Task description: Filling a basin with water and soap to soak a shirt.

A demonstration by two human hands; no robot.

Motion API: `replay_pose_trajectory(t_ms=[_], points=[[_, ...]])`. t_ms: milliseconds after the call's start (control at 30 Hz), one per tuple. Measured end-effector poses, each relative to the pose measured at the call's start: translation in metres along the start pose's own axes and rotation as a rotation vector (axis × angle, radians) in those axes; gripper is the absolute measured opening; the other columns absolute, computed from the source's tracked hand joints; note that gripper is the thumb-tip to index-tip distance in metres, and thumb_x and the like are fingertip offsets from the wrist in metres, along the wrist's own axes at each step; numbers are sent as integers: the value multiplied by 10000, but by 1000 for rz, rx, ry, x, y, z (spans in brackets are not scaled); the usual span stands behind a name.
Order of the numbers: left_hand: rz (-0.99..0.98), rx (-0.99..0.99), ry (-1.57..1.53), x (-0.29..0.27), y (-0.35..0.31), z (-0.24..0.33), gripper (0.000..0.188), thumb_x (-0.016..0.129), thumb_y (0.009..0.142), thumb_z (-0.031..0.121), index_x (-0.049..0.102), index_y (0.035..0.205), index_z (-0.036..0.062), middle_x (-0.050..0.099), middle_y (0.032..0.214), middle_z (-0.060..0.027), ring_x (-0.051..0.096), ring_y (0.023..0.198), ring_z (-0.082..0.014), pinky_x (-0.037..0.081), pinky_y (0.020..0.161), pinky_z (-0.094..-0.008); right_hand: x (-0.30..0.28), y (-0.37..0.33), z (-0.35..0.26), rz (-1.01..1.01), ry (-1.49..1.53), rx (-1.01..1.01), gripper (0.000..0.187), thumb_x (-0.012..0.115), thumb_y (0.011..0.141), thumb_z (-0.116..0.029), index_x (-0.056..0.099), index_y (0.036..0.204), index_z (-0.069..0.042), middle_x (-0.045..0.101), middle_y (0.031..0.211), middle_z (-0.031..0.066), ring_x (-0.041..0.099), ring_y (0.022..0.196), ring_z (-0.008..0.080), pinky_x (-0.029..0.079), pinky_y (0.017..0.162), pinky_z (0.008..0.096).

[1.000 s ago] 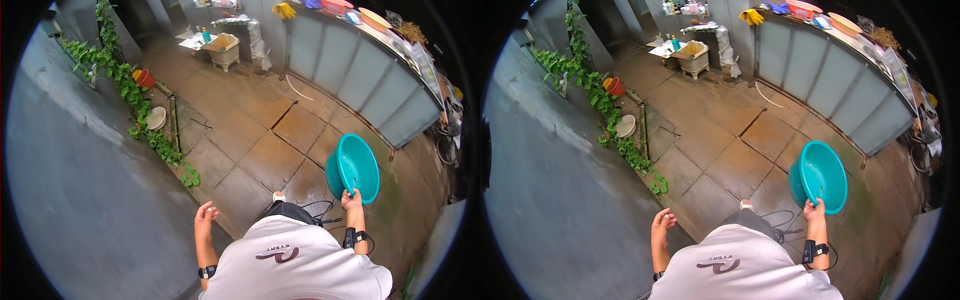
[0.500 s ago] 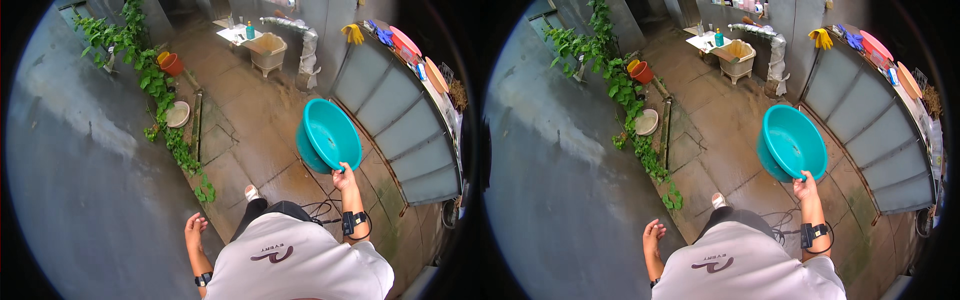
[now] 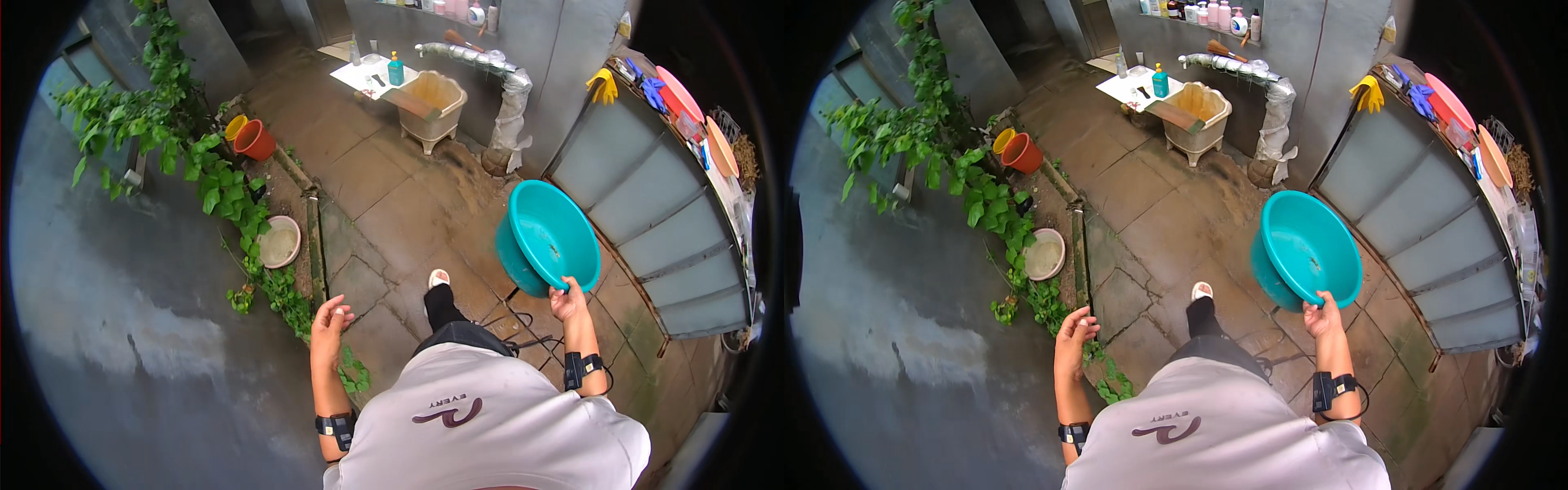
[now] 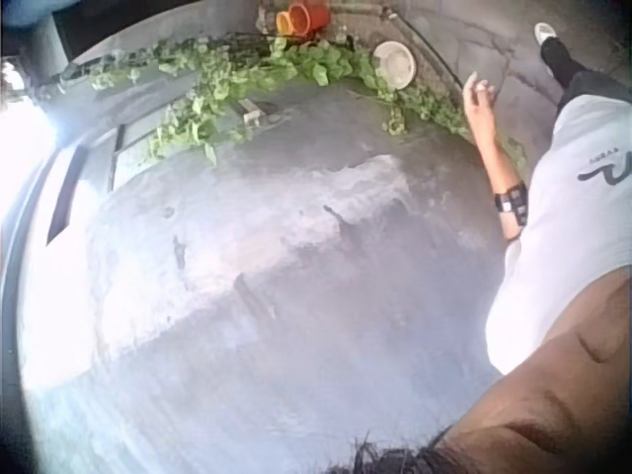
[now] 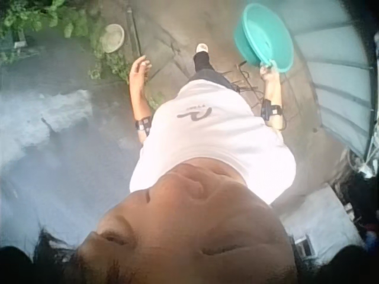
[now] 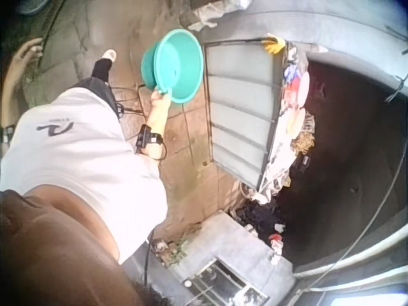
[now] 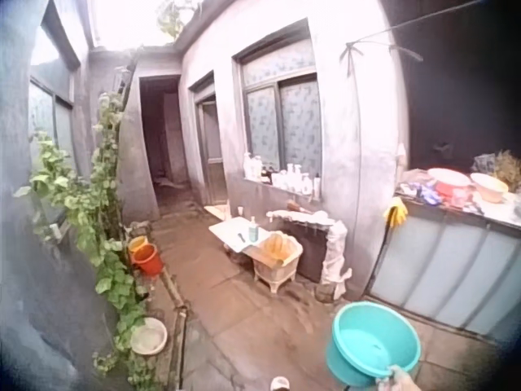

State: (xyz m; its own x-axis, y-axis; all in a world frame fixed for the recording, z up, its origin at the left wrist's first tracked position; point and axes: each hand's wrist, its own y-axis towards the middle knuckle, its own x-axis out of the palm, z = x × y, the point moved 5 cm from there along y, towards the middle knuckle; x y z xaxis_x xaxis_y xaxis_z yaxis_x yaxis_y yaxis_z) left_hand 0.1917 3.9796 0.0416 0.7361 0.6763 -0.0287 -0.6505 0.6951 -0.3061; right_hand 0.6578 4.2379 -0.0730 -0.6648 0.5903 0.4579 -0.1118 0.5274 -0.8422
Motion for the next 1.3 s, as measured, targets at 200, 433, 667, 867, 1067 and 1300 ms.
replay_pose_trajectory(t_ms=[200,433,667,867,1067,1300], points=[[1,-125,-35,14,125,21,276,494,918,149,542,1177,69,609,987,-68,613,848,-154,487,728,-256,131,88,-7,-39,23,-62,266,570,804,-154,443,974,5,552,745,134,549,548,194,445,379,180],[58,-121,-116,37,264,79,275,469,934,170,532,1188,89,608,983,-81,622,838,-161,497,718,-261,330,173,13,-157,-262,94,313,584,804,-200,424,994,-10,543,714,127,529,504,164,445,392,177],[-176,-289,-131,86,414,109,410,480,932,321,452,1245,57,587,1041,-129,629,890,-248,509,748,-317,491,240,57,-270,-471,175,287,617,778,-218,458,933,-37,558,674,95,483,452,106,435,390,165],[-481,-482,-196,132,573,129,820,497,856,551,113,1390,61,375,1316,-260,572,1007,-396,524,790,-428,595,287,107,-260,-662,206,158,656,750,-226,548,765,-112,547,566,8,488,430,76,419,387,160],[-601,-755,-245,165,702,138,763,526,847,526,203,1353,55,288,1339,-232,540,1064,-387,517,836,-430,686,309,141,-257,-782,169,127,639,764,-234,579,783,-124,561,607,-32,515,486,60,420,426,165],[-464,-787,-225,193,825,121,349,557,792,148,480,1110,29,574,1066,-116,606,925,-236,530,806,-371,750,385,118,-220,-907,178,291,655,778,-273,609,1000,-91,641,861,25,601,741,119,502,635,231]])
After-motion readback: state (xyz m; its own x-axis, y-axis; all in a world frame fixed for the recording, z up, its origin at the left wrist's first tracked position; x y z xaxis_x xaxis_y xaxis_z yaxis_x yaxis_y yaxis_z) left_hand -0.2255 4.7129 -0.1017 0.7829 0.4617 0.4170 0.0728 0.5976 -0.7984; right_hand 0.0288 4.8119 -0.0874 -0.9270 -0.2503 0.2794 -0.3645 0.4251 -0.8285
